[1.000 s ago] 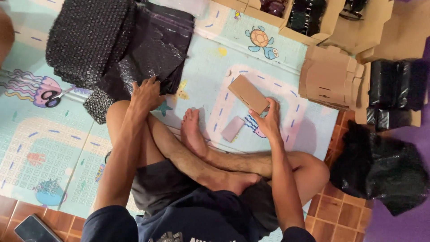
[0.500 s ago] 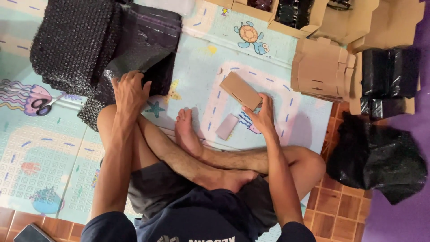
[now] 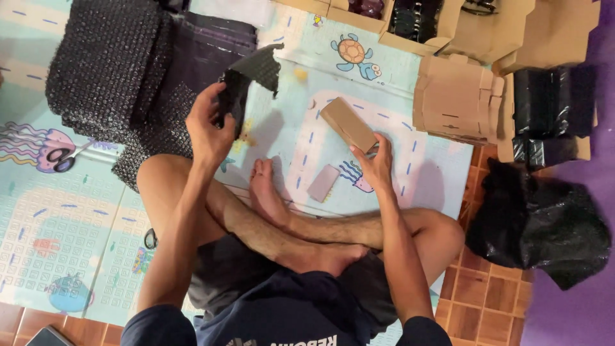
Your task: A person packages a pair of sunglasses by placing them in a box, wrapping the box in bubble wrap, and putting it into a shipping bag.
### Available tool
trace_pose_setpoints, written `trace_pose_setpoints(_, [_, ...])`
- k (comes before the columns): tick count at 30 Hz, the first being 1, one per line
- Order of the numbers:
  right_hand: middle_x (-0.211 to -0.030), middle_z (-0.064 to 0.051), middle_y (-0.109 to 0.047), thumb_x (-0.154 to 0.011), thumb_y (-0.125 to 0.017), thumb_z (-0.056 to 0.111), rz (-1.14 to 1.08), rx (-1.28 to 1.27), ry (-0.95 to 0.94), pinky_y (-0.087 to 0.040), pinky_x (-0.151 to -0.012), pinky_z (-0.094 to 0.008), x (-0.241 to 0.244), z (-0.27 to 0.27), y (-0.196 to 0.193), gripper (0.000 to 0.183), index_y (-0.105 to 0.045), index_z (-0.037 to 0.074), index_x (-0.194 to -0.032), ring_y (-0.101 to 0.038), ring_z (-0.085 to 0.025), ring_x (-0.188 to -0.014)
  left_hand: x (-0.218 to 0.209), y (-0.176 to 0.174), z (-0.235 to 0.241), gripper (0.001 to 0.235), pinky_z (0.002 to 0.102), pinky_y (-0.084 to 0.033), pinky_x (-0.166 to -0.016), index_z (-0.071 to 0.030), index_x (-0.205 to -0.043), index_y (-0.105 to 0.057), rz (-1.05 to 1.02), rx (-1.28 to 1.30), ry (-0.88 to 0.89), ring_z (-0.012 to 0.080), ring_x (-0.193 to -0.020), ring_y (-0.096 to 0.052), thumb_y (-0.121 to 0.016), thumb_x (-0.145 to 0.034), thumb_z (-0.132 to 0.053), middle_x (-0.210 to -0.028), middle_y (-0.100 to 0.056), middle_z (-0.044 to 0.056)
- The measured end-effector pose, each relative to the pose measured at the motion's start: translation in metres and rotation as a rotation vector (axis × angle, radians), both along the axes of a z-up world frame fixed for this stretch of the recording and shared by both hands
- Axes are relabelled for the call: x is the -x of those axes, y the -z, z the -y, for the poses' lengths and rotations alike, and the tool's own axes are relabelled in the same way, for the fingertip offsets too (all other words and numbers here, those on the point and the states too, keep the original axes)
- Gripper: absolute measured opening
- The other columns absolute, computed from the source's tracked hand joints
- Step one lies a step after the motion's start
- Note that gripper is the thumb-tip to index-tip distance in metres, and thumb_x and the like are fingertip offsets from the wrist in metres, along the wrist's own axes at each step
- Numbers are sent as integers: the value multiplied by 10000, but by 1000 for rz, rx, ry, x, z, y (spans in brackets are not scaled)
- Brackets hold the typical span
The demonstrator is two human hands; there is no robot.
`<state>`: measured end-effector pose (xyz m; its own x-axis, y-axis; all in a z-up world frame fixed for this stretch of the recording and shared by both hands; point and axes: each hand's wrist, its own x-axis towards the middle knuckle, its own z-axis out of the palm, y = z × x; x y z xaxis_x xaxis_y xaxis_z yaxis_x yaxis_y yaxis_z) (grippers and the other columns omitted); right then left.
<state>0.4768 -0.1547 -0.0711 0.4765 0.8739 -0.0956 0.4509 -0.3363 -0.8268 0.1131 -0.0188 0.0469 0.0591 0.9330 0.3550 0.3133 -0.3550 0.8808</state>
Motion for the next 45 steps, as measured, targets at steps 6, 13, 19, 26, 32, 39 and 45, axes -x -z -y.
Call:
trace_pose_setpoints(6, [-925,-141,-638,-962,-750,488,-347,-76,300,-592,-714,-278,-14,-7,-4,640,-568,-26,-1298,-694,-196,-796,-79,31,8,685,297,-631,-852,-61,-1424,-585,545,325,260,183,-1065,-696,-550,-791,199,-1399,-577,129])
trace_pose_setpoints(13, [-709,-54,-613,-959,-639,616,-613,-183,504,-515,-598,-184,-29,-8,-14,579,-574,68,-1132,-626,-100,-606,-134,57,27,680,320,-556,-993,-67,-1492,-512,827,542,506,226,-1244,-640,-564,-854,163,-1460,-548,83])
trace_pose_setpoints(19, [-914,-109,-617,-934,-745,515,-572,-338,566,-624,-673,-278,-42,-13,-8,585,-569,17,-1186,-698,-206,-748,-158,146,68,682,305,-571,-942,-85,-1449,-573,638,601,341,217,-1124,-686,-550,-828,195,-1415,-587,109])
trace_pose_setpoints(26, [-1060,-81,-496,-988,-715,510,-404,-390,547,-626,-735,-284,-45,-2,-17,588,-547,16,-1258,-680,-215,-810,-158,173,95,638,431,-492,-1074,-105,-1541,-434,378,692,390,303,-1219,-619,-606,-939,20,-1407,-579,216])
trace_pose_setpoints(32, [-1101,-93,-493,-997,-722,458,-383,-400,515,-616,-749,-289,-40,0,-20,548,-555,12,-1268,-678,-205,-808,-153,115,107,491,497,-521,-1014,-93,-1508,-475,-225,238,447,412,-1185,-647,-518,-1019,-103,-1249,-667,233])
trace_pose_setpoints(39, [-1191,-162,-474,-990,-740,392,-473,-385,341,-632,-793,-320,-29,-1,-38,626,-481,-42,-1361,-718,-253,-847,-150,120,115,869,537,-483,-1011,-159,-1606,-366,-420,34,684,388,-1195,-661,-662,-803,-8,-1234,-704,208])
trace_pose_setpoints(45, [-1413,-368,-366,-991,-752,458,-481,-227,137,-579,-1008,-490,-20,-2,-15,769,-410,-73,-1430,-646,-465,-1166,-146,141,108,1022,558,-347,-1151,-249,-1647,-272,-807,32,667,229,-1400,-506,-760,-759,-114,-1332,-665,67])
